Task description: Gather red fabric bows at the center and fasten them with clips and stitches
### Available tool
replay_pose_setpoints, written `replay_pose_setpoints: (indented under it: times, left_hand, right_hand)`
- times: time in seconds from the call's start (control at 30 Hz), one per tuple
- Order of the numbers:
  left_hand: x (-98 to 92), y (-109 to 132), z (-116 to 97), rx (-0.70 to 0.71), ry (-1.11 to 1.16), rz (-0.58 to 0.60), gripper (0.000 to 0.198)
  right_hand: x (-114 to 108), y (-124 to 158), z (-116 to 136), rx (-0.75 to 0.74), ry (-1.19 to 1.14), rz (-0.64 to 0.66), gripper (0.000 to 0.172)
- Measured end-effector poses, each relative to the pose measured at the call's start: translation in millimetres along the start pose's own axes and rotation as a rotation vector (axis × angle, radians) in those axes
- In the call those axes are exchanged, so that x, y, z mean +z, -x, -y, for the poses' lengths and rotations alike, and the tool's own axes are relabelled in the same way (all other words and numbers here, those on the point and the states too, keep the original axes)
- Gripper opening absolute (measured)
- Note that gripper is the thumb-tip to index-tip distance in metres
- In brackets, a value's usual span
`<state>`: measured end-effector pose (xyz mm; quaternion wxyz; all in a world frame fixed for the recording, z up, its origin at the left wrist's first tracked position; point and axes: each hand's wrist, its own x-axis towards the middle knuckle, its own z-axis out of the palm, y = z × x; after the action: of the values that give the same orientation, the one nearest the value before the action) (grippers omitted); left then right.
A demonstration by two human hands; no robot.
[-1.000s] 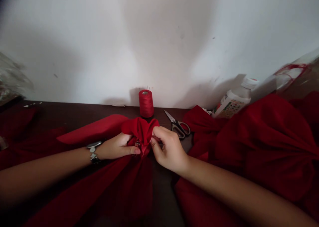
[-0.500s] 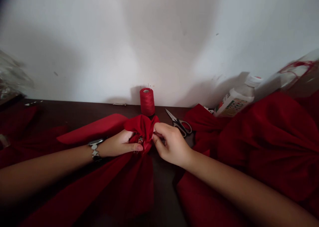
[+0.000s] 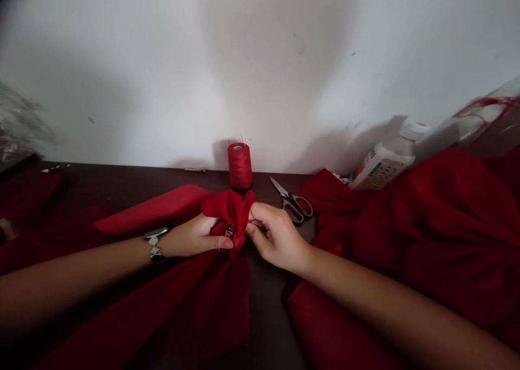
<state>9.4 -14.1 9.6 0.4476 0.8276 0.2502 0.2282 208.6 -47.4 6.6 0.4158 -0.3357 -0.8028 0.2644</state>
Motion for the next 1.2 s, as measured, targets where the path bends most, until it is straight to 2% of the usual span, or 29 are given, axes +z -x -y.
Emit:
replay_pose_setpoints:
  times: [0.17, 0.37, 0.5, 0.73, 0.83, 0.93, 1.07, 1.2]
  left_hand:
    - [0.1, 0.7, -0.4, 0.001, -0.006, -0.017, 0.031]
    - [-1.8, 1.3, -2.3, 0.031, -0.033, -0.078, 0.027]
    - [-2.3, 1.2, -2.3, 0.073, -0.024, -0.102, 0.025]
    - [-0.5, -0.7, -2.1, 0.086, -0.038, -0.057, 0.025]
    - [-0.1, -0.9, -2.9, 0.063, -0.030, -0.049, 0.026]
    - [-1.2, -0.8, -1.4, 0.025, -0.022, -0.064, 0.028]
    - [-4.2, -1.2, 2.7, -0.028, -0.012, -0.110, 0.034]
    - [-5.0, -1.6, 3.6, -0.033, -0.015, -0.099, 0.035]
  right_hand:
    - [2.4, 2.1, 2.2, -0.029, 0.066, -0.047, 0.016]
    - [-13.1, -8.4, 4.5, -0.116, 0.006, 0.063, 0.019]
    - [-19.9, -12.3, 1.3, -0.122, -0.005, 0.061, 0.022]
    - [-9.8, -2.8, 1.3, -0.032, 0.009, 0.026, 0.018]
    - [-4.0, 1.9, 2.3, -0.039, 0.129, -0.056, 0.018]
    - [-3.5, 1.6, 1.1, -0.035, 0.192, -0.063, 0.016]
    - [-10.2, -6.4, -4.6, 0.033, 0.068, -0.045, 0.010]
    - [-13.2, -10.8, -9.0, 0.058, -0.053, -0.012, 0.015]
